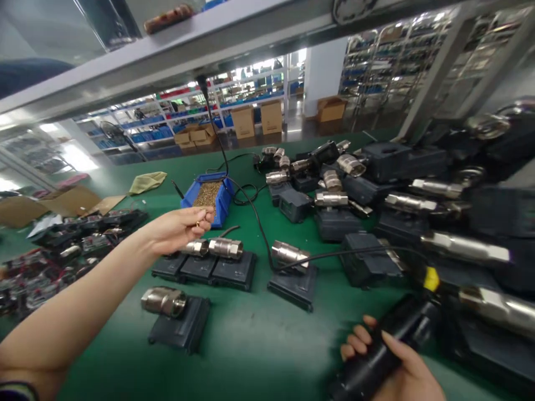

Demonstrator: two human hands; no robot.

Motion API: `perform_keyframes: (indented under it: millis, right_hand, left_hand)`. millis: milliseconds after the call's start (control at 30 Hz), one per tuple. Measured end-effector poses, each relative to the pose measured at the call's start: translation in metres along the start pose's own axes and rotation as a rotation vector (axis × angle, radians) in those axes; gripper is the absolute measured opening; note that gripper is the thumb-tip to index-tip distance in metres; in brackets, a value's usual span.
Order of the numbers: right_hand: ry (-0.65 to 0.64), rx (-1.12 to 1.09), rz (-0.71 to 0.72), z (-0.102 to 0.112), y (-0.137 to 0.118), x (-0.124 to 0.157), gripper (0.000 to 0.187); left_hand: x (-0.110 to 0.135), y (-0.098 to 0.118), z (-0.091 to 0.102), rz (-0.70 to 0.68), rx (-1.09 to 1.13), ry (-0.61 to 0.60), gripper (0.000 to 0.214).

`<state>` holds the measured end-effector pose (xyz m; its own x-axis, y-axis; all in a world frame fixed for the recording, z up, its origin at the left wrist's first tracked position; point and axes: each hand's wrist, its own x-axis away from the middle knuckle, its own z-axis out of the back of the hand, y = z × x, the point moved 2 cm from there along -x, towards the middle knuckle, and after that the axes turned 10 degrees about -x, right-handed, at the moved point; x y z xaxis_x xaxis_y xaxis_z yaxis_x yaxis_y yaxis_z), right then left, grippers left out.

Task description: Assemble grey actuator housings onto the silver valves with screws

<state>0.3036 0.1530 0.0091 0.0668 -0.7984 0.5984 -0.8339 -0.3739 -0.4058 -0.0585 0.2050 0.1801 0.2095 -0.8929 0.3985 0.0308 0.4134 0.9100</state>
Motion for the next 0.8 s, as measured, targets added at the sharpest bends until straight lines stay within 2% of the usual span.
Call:
perform_keyframes:
  millis: [33,67,133,167,233,300,367,467,600,700,800]
  right_hand:
    - [0.108,-0.051,-0.055,-0.007,0.0,0.007,0.026]
    - [0.164,-0.094,-0.081,-0.014,0.0,0.014,0.028]
    - [0.193,-0.142,-0.097,-0.028,0.0,0.023,0.03]
    - [0.179,-0.148,-0.092,-0.032,0.0,0.026,0.029]
    - [0.136,-0.136,-0.078,-0.034,0.0,0.027,0.027]
    - [0.081,-0.105,-0.064,-0.031,0.0,0.025,0.025]
    - [-0.004,-0.051,-0.036,-0.028,-0.001,0.022,0.026]
    - [-0.169,0.042,-0.002,-0.028,-0.003,0.021,0.035]
    - [-0.263,0.168,0.033,-0.034,-0.006,0.027,0.044]
    - [-0.336,0.332,0.11,-0.037,-0.011,0.035,0.049]
    - [-0.442,0.393,0.193,-0.038,-0.015,0.047,0.058]
  left_hand:
    - [0.02,-0.013,-0.017,0.059,0.093,-0.048,0.021]
    - [0.038,-0.028,-0.034,0.122,0.151,-0.097,0.019]
    - [0.063,-0.064,-0.066,0.215,0.139,-0.179,0.016]
    - [0.069,-0.083,-0.079,0.209,0.067,-0.194,0.014]
    - [0.07,-0.119,-0.098,0.085,-0.222,-0.137,0.017]
    - [0.061,-0.15,-0.107,0.025,-0.345,-0.068,0.023]
    - [0.05,-0.172,-0.108,-0.037,-0.443,-0.005,0.025]
    - [0.04,-0.188,-0.101,-0.198,-0.605,0.067,0.022]
    - [0.042,-0.193,-0.094,-0.426,-0.783,0.121,0.021]
    - [0.046,-0.194,-0.094,-0.52,-0.88,0.156,0.022]
    - [0.048,-0.193,-0.095,-0.576,-0.945,0.195,0.02]
